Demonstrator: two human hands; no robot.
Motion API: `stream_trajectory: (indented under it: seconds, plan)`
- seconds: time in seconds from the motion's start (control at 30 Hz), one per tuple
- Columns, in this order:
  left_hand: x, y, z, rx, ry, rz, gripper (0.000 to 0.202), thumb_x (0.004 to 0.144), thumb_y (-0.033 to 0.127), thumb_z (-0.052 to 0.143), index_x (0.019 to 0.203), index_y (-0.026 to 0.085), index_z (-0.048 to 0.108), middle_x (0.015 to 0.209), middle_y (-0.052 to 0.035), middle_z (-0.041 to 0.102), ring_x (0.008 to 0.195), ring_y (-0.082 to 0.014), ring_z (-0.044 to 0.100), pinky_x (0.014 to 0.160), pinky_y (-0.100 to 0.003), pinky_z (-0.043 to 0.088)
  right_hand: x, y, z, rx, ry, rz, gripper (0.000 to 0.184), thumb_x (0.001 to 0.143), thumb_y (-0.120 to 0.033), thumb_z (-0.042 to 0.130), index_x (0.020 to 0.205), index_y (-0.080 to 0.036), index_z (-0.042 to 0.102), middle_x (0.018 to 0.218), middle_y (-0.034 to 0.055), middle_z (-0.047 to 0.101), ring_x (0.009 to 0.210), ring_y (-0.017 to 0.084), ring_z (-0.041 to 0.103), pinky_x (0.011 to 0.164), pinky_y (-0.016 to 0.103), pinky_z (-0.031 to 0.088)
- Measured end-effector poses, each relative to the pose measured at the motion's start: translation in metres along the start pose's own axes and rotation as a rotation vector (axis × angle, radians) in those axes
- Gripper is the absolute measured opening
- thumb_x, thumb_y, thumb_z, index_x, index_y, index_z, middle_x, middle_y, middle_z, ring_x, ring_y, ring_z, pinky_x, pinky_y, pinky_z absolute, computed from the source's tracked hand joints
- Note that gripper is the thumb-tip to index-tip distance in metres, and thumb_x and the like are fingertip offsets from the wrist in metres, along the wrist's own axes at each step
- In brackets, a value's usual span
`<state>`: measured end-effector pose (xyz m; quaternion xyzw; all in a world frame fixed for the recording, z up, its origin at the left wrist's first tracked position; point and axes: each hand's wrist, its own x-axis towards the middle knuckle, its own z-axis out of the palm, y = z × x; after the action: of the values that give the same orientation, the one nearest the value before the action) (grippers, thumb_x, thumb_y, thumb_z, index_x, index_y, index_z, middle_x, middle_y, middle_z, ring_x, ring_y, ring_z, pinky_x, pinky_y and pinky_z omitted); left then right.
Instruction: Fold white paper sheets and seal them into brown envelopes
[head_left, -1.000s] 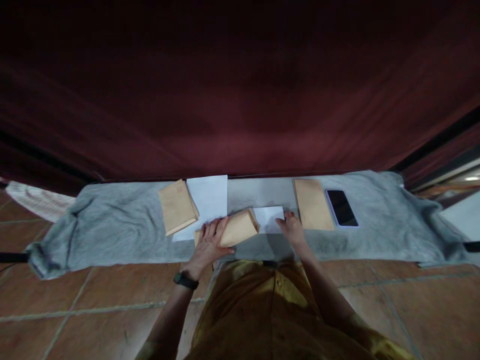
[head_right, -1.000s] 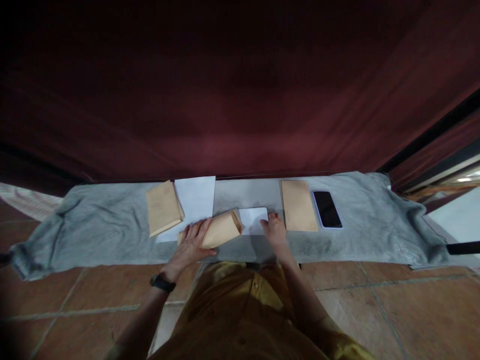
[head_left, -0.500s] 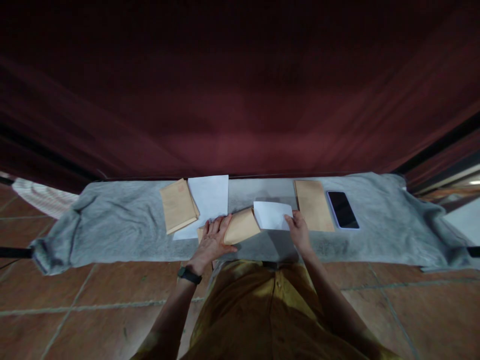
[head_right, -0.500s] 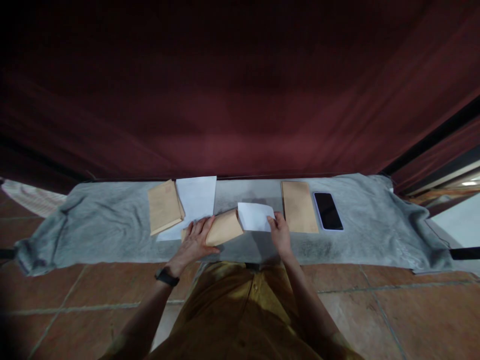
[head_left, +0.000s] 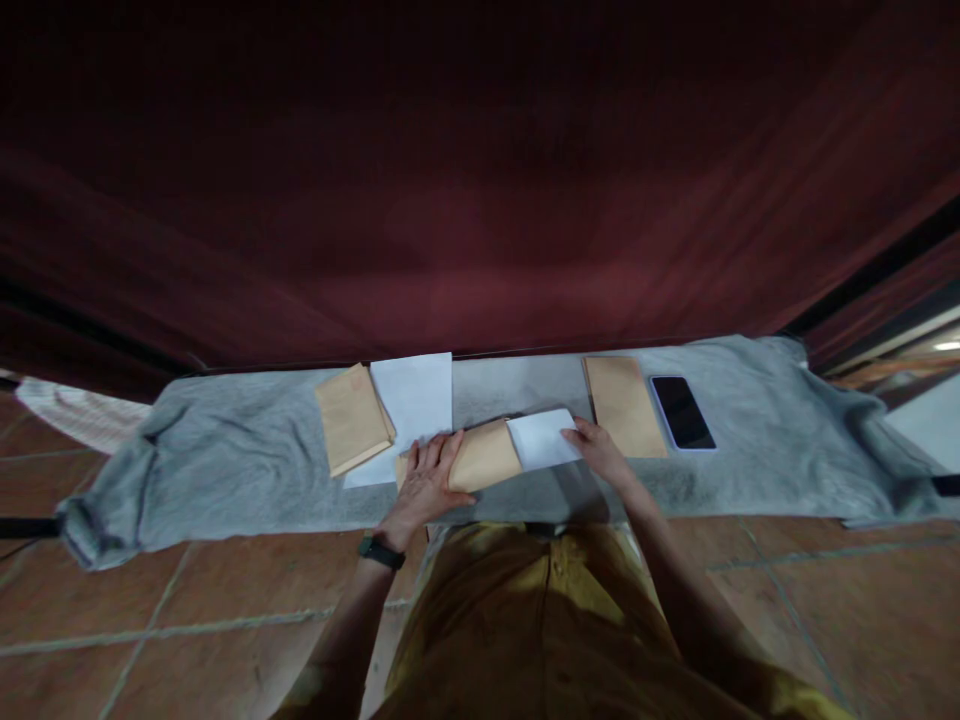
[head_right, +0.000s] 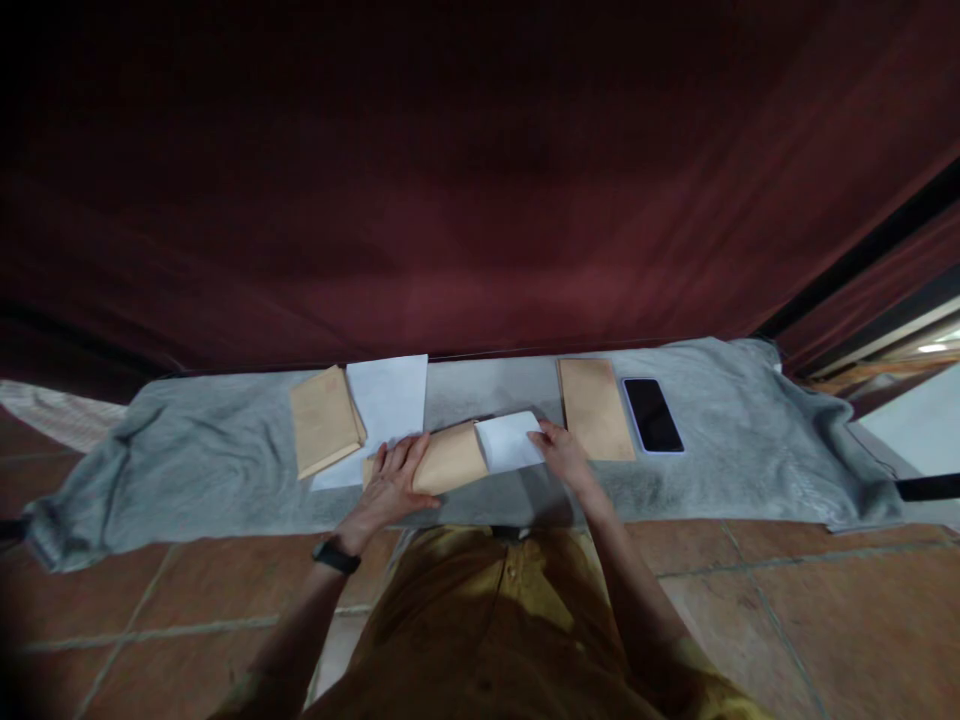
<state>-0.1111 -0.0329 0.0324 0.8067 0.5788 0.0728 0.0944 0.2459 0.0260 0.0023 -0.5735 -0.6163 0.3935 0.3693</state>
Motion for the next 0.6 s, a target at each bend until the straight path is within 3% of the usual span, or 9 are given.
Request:
stream_trajectory:
  seconds: [0.23, 0.37, 0.47, 0.6]
  plan:
    - [0.012, 0.012, 0.001, -0.004, 0.031, 0.067, 0.123, 0.068, 0.048, 0.086, 0.164, 0.026, 0.012, 0.153, -0.0170, 0.043, 0.144, -0.0382, 0.040, 0.123, -0.064, 0.015, -0.006, -0.011, 0.034, -0.025, -0.032, 0.029, 0.033, 0.091, -0.044, 0.049, 0.076, -0.021, 0.068, 0.066, 0.0011, 0.064, 0.067, 0.019, 0.059, 0.064, 0.028, 0.047]
    - [0.022, 0.027, 0.001, -0.034, 0.013, 0.112, 0.124, 0.067, 0.048, 0.087, 0.164, 0.025, 0.013, 0.152, -0.0174, 0.044, 0.144, -0.0377, 0.040, 0.124, -0.063, 0.015, -0.010, -0.018, 0.050, -0.024, -0.052, 0.032, 0.024, 0.087, -0.034, 0.055, 0.073, -0.023, 0.070, 0.076, 0.0022, 0.069, 0.076, 0.019, 0.063, 0.072, 0.027, 0.048]
    - [0.027, 0.035, 0.001, -0.045, 0.003, 0.125, 0.122, 0.068, 0.047, 0.086, 0.164, 0.025, 0.014, 0.152, -0.0173, 0.044, 0.144, -0.0379, 0.040, 0.124, -0.063, 0.015, -0.011, -0.022, 0.054, -0.018, -0.051, 0.037, 0.019, 0.084, -0.026, 0.056, 0.072, -0.024, 0.070, 0.085, 0.0027, 0.072, 0.083, 0.017, 0.065, 0.076, 0.025, 0.049]
    - [0.031, 0.037, 0.001, -0.056, 0.001, 0.142, 0.121, 0.069, 0.045, 0.085, 0.164, 0.025, 0.012, 0.153, -0.0177, 0.043, 0.145, -0.0378, 0.039, 0.124, -0.063, 0.016, -0.010, -0.021, 0.051, -0.012, -0.028, 0.055, 0.026, 0.083, -0.026, 0.056, 0.058, -0.024, 0.063, 0.067, 0.0014, 0.067, 0.067, 0.016, 0.061, 0.064, 0.024, 0.045]
